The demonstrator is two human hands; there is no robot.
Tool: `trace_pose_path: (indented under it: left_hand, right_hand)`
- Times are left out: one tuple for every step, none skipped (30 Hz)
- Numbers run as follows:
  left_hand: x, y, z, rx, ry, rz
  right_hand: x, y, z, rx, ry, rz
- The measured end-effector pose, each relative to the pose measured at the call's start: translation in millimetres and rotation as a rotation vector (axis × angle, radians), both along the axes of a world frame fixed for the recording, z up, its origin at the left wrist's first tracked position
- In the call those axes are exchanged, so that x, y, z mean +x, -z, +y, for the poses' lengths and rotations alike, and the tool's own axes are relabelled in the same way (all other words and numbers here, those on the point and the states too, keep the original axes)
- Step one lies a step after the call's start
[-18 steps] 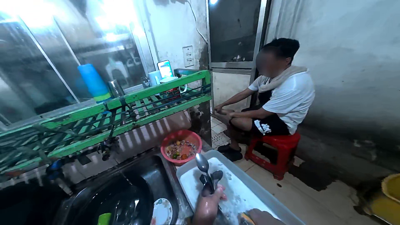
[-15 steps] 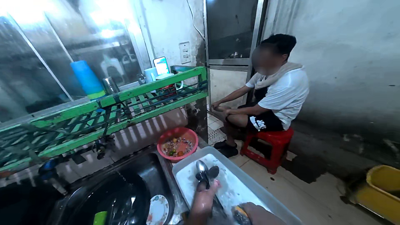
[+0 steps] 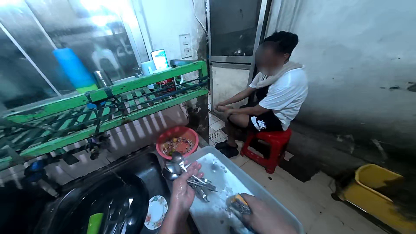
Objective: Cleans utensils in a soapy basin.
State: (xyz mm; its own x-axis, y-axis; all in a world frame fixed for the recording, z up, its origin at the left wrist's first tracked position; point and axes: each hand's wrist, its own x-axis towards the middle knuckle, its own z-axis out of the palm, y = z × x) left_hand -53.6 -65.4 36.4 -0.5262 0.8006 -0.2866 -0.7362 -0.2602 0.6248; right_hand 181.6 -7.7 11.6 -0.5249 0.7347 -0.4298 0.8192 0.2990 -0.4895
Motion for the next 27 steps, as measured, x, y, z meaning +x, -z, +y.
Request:
trace_pose_path:
  left_hand:
    - [-3, -4, -2, 0.036, -0.021, -0.022]
    - [-4, -7, -4, 0.072, -0.034, -0.035]
    - [-4, -10, -6, 0.102, -0.044, -0.051]
    - [-3, -13, -8, 0.126, -0.046, -0.073]
    - [-2, -15, -9, 0.148, -0.048, -0.09]
    - [-1, -16, -10, 0.174, -0.04, -0.096]
    - [0, -16, -11, 0.202, -0.02, -0.087]
    - [1, -15, -11, 0.223, 0.001, -0.077]
    - [5, -15, -12, 0.232, 0.018, -0.07]
    - [11, -15, -12, 0.225, 0.046, -0.054]
    - [17, -15, -12, 0.221, 0.091, -0.032]
    - [22, -13, -13, 0.234, 0.142, -0.02]
    - [26, -10, -15, 0.252, 0.19, -0.008]
    - [28, -7, -16, 0.272, 0.237, 0.005]
    - [29, -5, -17, 0.275, 0.277, 0.022]
    - [30, -3, -18, 0.266, 0.292, 0.027]
    - [29, -3, -20, 0.251, 0.275, 0.038]
    - [26, -5, -21, 0.231, 0.228, 0.042]
    - [22, -9, -22, 0.202, 0.158, 0.031]
    - [17, -14, -24, 0.174, 0.077, 0.01]
    - [10, -18, -26, 0.148, -0.002, 0.0]
    - [1, -21, -28, 0.119, -0.073, 0.011]
    - [-10, -22, -30, 0.093, -0.114, 0.058]
    - [-20, -24, -32, 0.07, -0.117, 0.134]
    - [-28, -27, -33, 0.041, -0.089, 0.196]
    - [-30, -33, -33, -0.03, -0.037, 0.25]
    - [-27, -39, -33, -0.135, 0.051, 0.324]
  right_hand:
    - [2, -5, -3, 0.028, 0.05, 0.087]
    - [5, -10, -5, 0.055, 0.104, 0.197]
    - [8, -10, -6, 0.076, 0.167, 0.343]
    - [10, -10, -7, 0.061, 0.248, 0.508]
    - [8, -11, -8, -0.008, 0.349, 0.679]
    - [2, -15, -11, -0.126, 0.467, 0.853]
    - [-5, -24, -16, -0.268, 0.561, 1.023]
    - [-11, -34, -20, -0.422, 0.611, 1.158]
    - [-14, -41, -22, -0.564, 0.62, 1.242]
    - [-16, -46, -23, -0.667, 0.601, 1.278]
    - [-17, -48, -22, -0.73, 0.577, 1.284]
    - [-19, -47, -21, -0.768, 0.56, 1.279]
    - [-20, -43, -18, -0.798, 0.545, 1.271]
    - [-20, -37, -16, -0.818, 0.538, 1.257]
    - [-19, -30, -13, -0.831, 0.532, 1.246]
    - [-17, -22, -9, -0.821, 0.527, 1.237]
    - [-18, -17, -7, -0.777, 0.546, 1.218]
    - [-20, -15, -6, -0.714, 0.581, 1.186]
    - [-22, -14, -4, -0.628, 0.619, 1.138]
    - [-23, -13, -1, -0.532, 0.655, 1.084]
    - [-23, -9, 3, -0.428, 0.662, 1.02]
    - [-21, -6, 8, -0.321, 0.645, 0.93]
    - [-19, -6, 15, -0.232, 0.605, 0.822]
    - [-19, -9, 21, -0.155, 0.558, 0.718]
    - [-20, -16, 25, -0.089, 0.484, 0.622]
    - [-22, -28, 26, -0.039, 0.388, 0.55]
    - [-26, -42, 25, -0.004, 0.289, 0.496]
